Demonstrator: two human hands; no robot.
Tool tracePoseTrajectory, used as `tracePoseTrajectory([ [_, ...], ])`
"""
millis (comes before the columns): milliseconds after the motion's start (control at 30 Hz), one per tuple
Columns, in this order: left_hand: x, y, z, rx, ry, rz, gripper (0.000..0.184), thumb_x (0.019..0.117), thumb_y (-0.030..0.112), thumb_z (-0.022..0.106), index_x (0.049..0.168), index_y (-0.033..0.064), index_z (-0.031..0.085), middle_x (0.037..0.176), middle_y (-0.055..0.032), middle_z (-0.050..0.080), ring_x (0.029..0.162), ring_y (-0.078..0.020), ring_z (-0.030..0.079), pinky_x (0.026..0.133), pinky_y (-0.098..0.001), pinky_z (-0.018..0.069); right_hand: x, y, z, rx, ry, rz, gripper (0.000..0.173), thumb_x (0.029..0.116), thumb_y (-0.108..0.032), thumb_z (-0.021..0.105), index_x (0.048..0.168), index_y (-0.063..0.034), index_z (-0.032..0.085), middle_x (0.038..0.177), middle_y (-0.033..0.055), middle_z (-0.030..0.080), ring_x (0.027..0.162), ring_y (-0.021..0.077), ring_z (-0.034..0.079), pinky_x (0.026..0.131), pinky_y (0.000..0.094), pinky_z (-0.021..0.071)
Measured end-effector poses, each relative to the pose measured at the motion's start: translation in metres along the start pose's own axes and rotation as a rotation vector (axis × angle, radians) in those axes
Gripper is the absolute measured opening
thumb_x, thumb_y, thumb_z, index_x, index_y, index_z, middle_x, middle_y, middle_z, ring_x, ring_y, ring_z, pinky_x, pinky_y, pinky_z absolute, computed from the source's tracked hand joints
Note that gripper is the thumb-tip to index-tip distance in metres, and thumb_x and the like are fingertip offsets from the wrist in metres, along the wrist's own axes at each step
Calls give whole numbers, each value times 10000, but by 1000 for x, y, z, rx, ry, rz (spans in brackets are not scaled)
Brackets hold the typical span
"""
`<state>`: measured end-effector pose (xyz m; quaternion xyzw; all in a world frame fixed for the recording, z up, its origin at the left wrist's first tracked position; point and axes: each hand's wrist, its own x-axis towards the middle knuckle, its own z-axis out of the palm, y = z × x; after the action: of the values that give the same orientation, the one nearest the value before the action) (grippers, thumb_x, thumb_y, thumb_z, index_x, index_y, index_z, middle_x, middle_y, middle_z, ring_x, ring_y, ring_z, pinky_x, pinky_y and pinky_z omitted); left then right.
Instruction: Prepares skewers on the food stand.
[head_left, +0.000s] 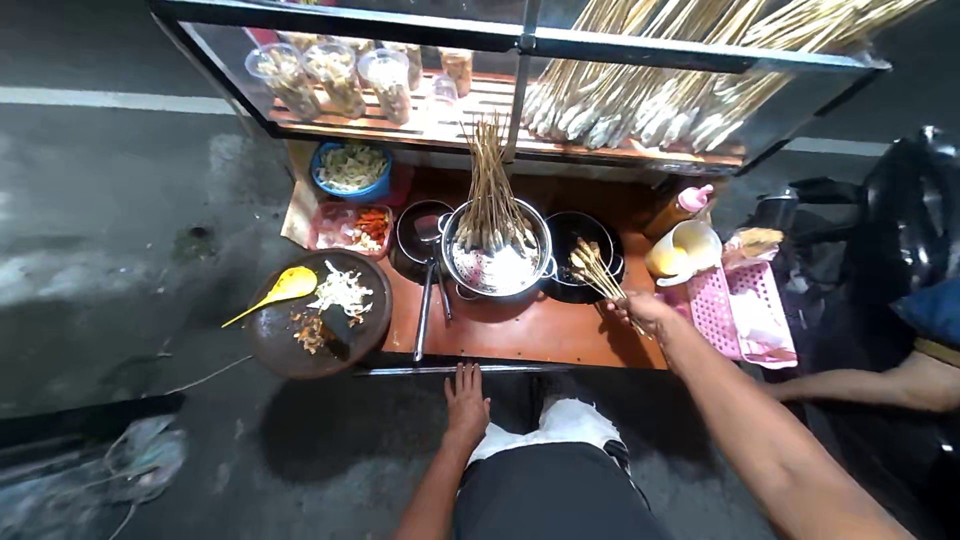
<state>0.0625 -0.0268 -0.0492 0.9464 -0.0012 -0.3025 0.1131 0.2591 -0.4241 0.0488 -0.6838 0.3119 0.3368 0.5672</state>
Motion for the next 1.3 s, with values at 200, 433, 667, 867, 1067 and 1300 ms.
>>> tracePoseTrajectory([
  [200,-12,20,19,10,31,-132,872,952,375,651,1652,108,203,1725,-134,136,1597,-336,79,1228,-677,78,15,11,-21,99,-124,8,219,1106,-140,406,1270,-63,528,927,22,683,548,35,495,500,194,421],
  [433,-37,43,25,-85,-8,-289,850,965,408,631,1646,105,223,1723,-123,153,1601,-315,61,1243,-657,60,30,19,-32,358,-277,87,261,1119,-176,324,1226,-74,538,900,16,637,517,21,486,441,155,403],
  [667,-54,45,38,-63,8,-296,785,978,415,598,1618,75,298,1700,-158,218,1586,-346,135,1244,-639,103,32,20,-27,340,-267,128,233,1125,-201,331,1136,-90,536,761,-16,551,499,23,465,436,155,392],
  [867,-61,41,41,-73,-3,-285,759,989,406,590,1620,97,303,1693,-151,241,1583,-347,148,1231,-649,135,37,24,-19,394,-241,124,155,1105,-158,370,1076,-100,511,722,-18,526,461,12,434,404,145,371],
  [1067,-62,39,39,-90,-24,-298,742,996,403,577,1625,126,299,1702,-127,224,1585,-328,145,1234,-649,123,30,19,-13,414,-262,131,136,1090,-141,378,1052,-112,505,710,-23,532,453,0,441,398,131,373],
  [1300,-66,37,34,-137,-31,-284,706,1004,377,573,1621,145,320,1697,-94,253,1584,-312,155,1232,-657,121,25,19,-11,389,-234,128,166,1093,-163,373,1022,-118,516,683,-37,516,449,-6,428,394,127,358],
])
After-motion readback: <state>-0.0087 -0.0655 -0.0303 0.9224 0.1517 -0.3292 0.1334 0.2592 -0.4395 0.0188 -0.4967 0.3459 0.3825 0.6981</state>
